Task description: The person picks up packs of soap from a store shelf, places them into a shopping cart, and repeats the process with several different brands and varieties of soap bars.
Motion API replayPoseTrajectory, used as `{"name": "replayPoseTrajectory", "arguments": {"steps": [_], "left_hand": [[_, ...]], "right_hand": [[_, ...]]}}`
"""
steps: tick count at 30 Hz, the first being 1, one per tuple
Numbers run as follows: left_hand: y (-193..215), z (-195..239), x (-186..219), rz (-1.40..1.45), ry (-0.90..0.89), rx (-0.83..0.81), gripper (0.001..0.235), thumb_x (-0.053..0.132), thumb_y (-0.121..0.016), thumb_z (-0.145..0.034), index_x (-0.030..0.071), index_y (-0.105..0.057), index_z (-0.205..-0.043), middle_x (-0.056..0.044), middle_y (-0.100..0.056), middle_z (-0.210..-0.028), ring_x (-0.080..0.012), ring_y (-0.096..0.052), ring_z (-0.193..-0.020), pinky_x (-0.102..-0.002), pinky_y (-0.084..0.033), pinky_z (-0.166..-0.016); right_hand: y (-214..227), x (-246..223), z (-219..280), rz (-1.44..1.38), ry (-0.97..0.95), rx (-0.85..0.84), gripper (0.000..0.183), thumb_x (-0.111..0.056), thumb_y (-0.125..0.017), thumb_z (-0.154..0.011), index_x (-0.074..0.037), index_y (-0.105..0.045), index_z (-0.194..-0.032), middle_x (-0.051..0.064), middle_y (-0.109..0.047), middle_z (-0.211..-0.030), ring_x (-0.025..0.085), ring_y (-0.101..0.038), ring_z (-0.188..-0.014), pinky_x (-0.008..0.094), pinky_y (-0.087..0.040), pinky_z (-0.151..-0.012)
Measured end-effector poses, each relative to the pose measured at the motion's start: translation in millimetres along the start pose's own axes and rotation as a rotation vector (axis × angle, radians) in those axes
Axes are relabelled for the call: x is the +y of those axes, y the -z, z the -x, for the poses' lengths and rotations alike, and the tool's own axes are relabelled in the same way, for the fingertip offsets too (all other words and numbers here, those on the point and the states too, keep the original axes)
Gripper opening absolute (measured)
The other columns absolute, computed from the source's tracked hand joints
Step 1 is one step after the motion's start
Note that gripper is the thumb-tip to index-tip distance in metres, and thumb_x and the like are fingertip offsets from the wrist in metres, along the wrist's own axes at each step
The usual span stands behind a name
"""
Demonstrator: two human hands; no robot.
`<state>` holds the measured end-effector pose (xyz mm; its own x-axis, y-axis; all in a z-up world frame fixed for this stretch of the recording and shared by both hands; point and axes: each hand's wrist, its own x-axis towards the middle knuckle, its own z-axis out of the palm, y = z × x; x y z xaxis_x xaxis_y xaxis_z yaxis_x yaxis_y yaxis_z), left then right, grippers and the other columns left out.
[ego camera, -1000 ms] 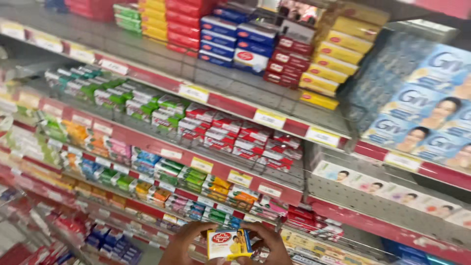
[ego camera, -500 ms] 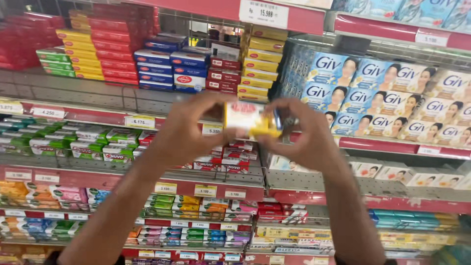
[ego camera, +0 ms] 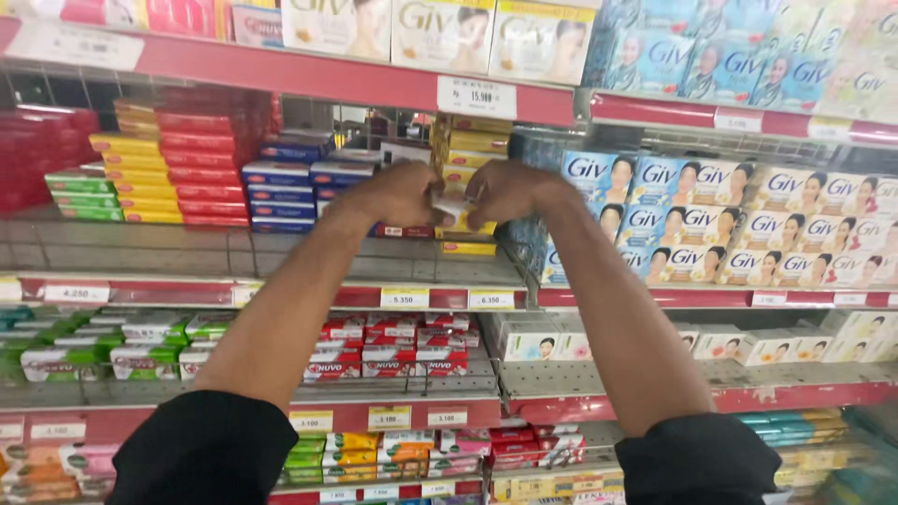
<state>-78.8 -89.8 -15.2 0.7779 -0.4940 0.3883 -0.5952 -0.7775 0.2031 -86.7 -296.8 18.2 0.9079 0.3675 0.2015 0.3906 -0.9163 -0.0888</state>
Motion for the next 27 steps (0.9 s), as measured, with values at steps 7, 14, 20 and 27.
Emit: {"name": "replayPoseTrajectory", "arguments": {"steps": [7,14,20,27], "left_hand": [[-10.2,-36.3,3.2,-0.146,0.061,-0.167,0.051,0.051,-0.083,-0.075,0.014,-0.079,-0.111,-0.016,-0.074,-0.119,-0.0370,-0.066,-0.122,-0.046,-0.054,-0.102],[-28.9,-40.0,7.2,-0.137,0.093,-0.230,0.036,0.036,-0.074,-0.079,0.012,-0.080,-0.105,-0.015,-0.077,-0.110,-0.0341,-0.070,-0.115,-0.043,-0.057,-0.096],[-49.0,-48.7,-7.8,-0.145,0.112,-0.229,0.047,0.044,-0.075,-0.080,0.008,-0.079,-0.109,-0.020,-0.075,-0.116,-0.0380,-0.068,-0.119,-0.047,-0.057,-0.095],[-47.0,-41.0,-2.4,-0.150,0.165,-0.231,0.047,0.035,-0.068,-0.082,0.006,-0.075,-0.118,-0.019,-0.072,-0.127,-0.0382,-0.064,-0.127,-0.050,-0.055,-0.102]], "right_hand": [[-5.5,5.9,-13.0,0.017,-0.047,-0.124,0.055,-0.033,-0.084,-0.072,-0.005,-0.078,-0.120,0.019,-0.077,-0.108,0.042,-0.072,-0.103,0.043,-0.056,-0.092],[-25.4,17.0,-22.9,0.072,-0.068,-0.182,0.053,-0.029,-0.082,-0.079,-0.002,-0.074,-0.124,0.021,-0.075,-0.112,0.043,-0.071,-0.105,0.044,-0.056,-0.090],[-44.0,28.7,-33.4,0.157,-0.094,-0.159,0.049,-0.026,-0.076,-0.084,-0.009,-0.071,-0.130,0.017,-0.072,-0.124,0.039,-0.066,-0.121,0.047,-0.057,-0.096],[-48.8,31.5,-29.1,0.033,-0.105,-0.118,0.063,-0.007,-0.072,-0.082,-0.006,-0.060,-0.144,0.025,-0.069,-0.128,0.048,-0.062,-0.123,0.051,-0.054,-0.101]]}}
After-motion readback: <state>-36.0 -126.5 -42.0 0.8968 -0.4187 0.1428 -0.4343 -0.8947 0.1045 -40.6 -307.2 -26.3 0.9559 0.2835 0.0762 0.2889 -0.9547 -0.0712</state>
